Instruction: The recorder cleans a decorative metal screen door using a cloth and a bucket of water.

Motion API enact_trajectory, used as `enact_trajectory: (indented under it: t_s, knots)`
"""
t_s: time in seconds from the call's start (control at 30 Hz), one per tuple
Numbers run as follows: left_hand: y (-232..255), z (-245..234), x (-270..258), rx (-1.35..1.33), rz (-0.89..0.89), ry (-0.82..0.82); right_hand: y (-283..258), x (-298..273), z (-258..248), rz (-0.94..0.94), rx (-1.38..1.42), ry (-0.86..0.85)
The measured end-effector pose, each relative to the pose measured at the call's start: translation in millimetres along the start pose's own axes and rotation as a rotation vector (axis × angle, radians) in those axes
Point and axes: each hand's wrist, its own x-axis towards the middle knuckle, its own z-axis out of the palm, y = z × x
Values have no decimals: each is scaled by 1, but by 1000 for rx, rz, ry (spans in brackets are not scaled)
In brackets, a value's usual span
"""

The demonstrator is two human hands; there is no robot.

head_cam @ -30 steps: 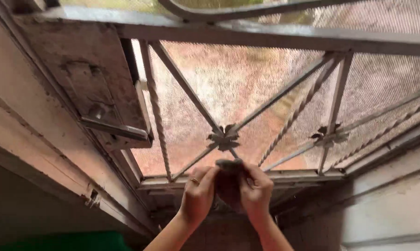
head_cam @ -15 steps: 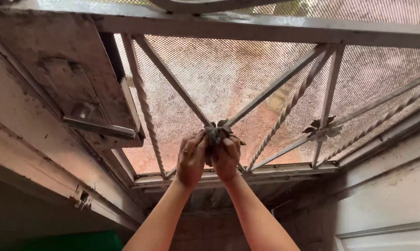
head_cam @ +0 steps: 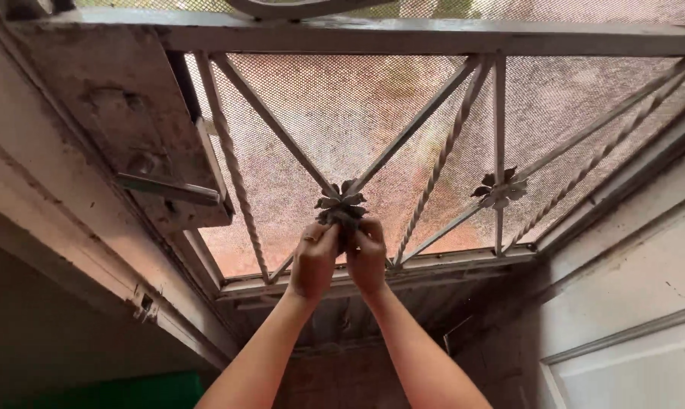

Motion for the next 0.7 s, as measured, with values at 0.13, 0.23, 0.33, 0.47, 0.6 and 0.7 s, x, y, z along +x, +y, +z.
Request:
enact_trajectory:
  t_s: [0.13, 0.23, 0.33, 0.47, 0.6, 0.7]
  knots:
    - [13, -2, -1, -94, 39, 80, -45, 25, -29, 125, 209, 266]
    - [16, -6, 6, -170, -18, 58, -53, 46, -30, 250, 154, 344]
    - [11, -6, 13, -193, -61, 102, -44, 62, -21, 168, 253, 341]
    - [8, -3, 20, -208, -124, 6, -27, 72, -16, 239, 165, 277]
    - [15, 2, 21, -174, -137, -56, -5, 67, -9, 531, 635, 203]
    - [10, 12, 12, -141, -127, -73, 8, 60, -5, 679, 731, 284]
